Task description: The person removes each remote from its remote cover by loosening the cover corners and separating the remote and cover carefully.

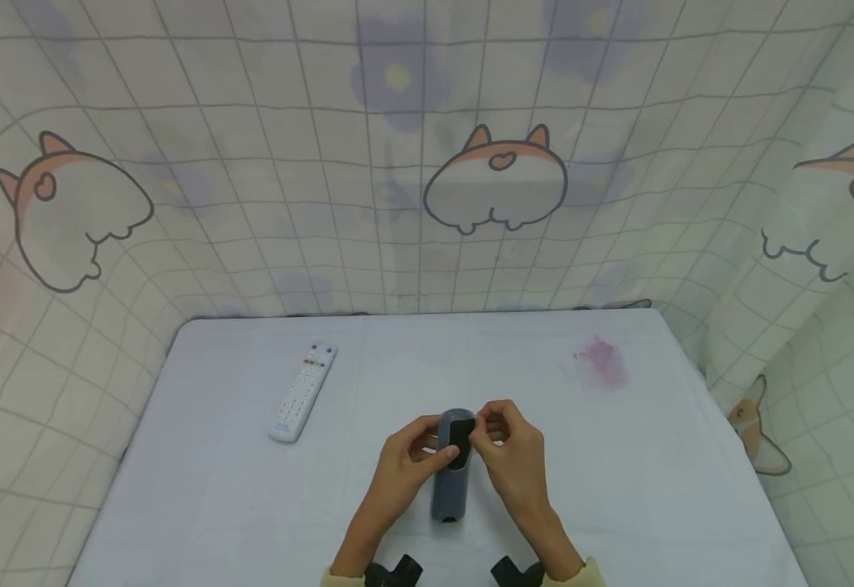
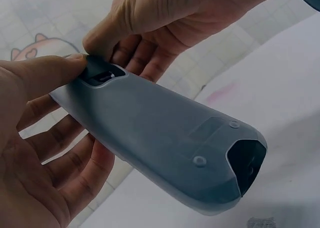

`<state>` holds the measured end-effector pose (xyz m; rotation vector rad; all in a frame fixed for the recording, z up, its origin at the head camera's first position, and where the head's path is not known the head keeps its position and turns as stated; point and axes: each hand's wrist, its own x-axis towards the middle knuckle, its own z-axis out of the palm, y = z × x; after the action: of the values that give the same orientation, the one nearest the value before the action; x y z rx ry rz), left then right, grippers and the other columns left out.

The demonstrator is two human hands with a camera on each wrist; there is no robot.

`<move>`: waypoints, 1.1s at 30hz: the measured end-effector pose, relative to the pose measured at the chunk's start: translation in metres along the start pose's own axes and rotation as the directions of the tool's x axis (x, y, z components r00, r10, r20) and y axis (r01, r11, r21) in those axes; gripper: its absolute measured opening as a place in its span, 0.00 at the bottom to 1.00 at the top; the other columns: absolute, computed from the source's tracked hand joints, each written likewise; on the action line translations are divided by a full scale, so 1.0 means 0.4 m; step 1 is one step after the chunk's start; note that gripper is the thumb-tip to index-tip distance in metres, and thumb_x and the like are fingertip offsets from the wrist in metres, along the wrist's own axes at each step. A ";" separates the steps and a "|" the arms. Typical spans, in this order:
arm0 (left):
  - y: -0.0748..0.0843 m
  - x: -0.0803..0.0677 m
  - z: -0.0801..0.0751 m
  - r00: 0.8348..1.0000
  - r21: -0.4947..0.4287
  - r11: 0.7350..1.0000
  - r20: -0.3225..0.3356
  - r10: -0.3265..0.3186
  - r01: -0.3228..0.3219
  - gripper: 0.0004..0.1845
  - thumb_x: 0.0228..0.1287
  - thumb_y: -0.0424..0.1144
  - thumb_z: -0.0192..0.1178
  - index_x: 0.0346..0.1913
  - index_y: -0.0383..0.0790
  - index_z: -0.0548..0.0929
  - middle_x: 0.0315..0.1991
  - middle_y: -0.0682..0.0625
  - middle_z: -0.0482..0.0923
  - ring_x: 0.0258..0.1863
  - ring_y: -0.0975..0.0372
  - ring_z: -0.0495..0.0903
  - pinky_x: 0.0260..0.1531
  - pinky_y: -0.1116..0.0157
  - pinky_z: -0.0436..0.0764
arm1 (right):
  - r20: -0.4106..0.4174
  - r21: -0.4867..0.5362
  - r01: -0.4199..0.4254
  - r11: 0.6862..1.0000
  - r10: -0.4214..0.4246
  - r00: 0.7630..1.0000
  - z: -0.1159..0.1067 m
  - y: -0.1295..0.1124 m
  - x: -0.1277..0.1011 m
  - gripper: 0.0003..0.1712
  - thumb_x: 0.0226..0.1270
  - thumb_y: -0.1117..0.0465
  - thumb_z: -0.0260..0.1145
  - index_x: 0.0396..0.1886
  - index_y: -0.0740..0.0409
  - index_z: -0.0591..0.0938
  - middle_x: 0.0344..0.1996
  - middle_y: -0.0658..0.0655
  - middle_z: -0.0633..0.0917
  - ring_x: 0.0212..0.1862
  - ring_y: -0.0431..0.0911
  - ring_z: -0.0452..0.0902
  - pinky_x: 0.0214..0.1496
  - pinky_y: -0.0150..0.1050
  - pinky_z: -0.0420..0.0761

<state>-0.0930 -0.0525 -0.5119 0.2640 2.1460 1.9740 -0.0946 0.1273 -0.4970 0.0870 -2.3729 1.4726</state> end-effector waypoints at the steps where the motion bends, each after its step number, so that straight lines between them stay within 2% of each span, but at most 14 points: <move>1: -0.001 0.000 -0.001 1.000 -0.007 1.000 0.006 -0.004 0.004 0.21 0.69 0.47 0.70 0.63 0.54 0.82 0.53 0.51 0.87 0.45 0.60 0.88 0.44 0.67 0.87 | 0.005 0.013 -0.006 1.000 0.006 1.000 -0.001 -0.001 0.000 0.11 0.62 0.74 0.70 0.39 0.57 0.82 0.29 0.51 0.88 0.29 0.35 0.83 0.33 0.30 0.83; 5: -0.004 -0.001 -0.007 1.000 -0.030 0.999 0.023 -0.015 0.015 0.21 0.69 0.45 0.70 0.63 0.54 0.83 0.52 0.50 0.87 0.45 0.59 0.88 0.44 0.67 0.86 | 0.029 0.062 -0.033 0.997 0.031 0.999 -0.004 -0.002 0.003 0.11 0.63 0.75 0.69 0.39 0.57 0.82 0.29 0.52 0.88 0.31 0.36 0.83 0.34 0.29 0.84; 12: -0.001 -0.003 -0.012 0.999 -0.044 0.999 0.042 -0.030 0.032 0.21 0.69 0.44 0.70 0.63 0.52 0.82 0.52 0.48 0.87 0.46 0.59 0.88 0.45 0.67 0.86 | 0.087 0.150 -0.114 0.982 0.102 0.991 -0.006 -0.002 0.007 0.09 0.67 0.74 0.68 0.39 0.57 0.83 0.29 0.55 0.86 0.30 0.38 0.81 0.31 0.29 0.81; 18: 0.000 -0.007 -0.020 0.997 -0.070 0.997 0.076 -0.027 0.032 0.22 0.70 0.43 0.69 0.65 0.51 0.81 0.53 0.47 0.87 0.45 0.58 0.88 0.46 0.67 0.85 | 0.125 0.179 -0.160 0.971 0.139 0.982 -0.008 -0.001 0.010 0.07 0.69 0.73 0.67 0.41 0.58 0.82 0.31 0.57 0.86 0.31 0.38 0.82 0.33 0.30 0.83; 27: -0.002 -0.010 -0.027 0.994 -0.080 0.997 0.111 -0.001 0.010 0.22 0.71 0.41 0.68 0.65 0.48 0.81 0.51 0.44 0.87 0.45 0.59 0.88 0.48 0.66 0.85 | 0.193 0.246 -0.183 0.952 0.137 0.972 -0.013 0.009 0.017 0.05 0.70 0.74 0.67 0.42 0.64 0.82 0.33 0.60 0.85 0.32 0.38 0.84 0.35 0.32 0.86; 33: -0.007 -0.012 -0.029 0.993 -0.084 0.996 0.120 0.013 -0.003 0.21 0.72 0.40 0.67 0.65 0.46 0.81 0.50 0.42 0.87 0.44 0.59 0.89 0.48 0.65 0.86 | 0.229 0.279 -0.186 0.942 0.123 0.966 -0.017 0.011 0.020 0.03 0.72 0.71 0.67 0.42 0.65 0.81 0.33 0.59 0.85 0.32 0.38 0.83 0.35 0.35 0.86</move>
<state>-0.0914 -0.0652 -0.5135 0.3680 1.9861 1.9924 -0.1014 0.1364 -0.4954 0.1364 -2.3396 1.9811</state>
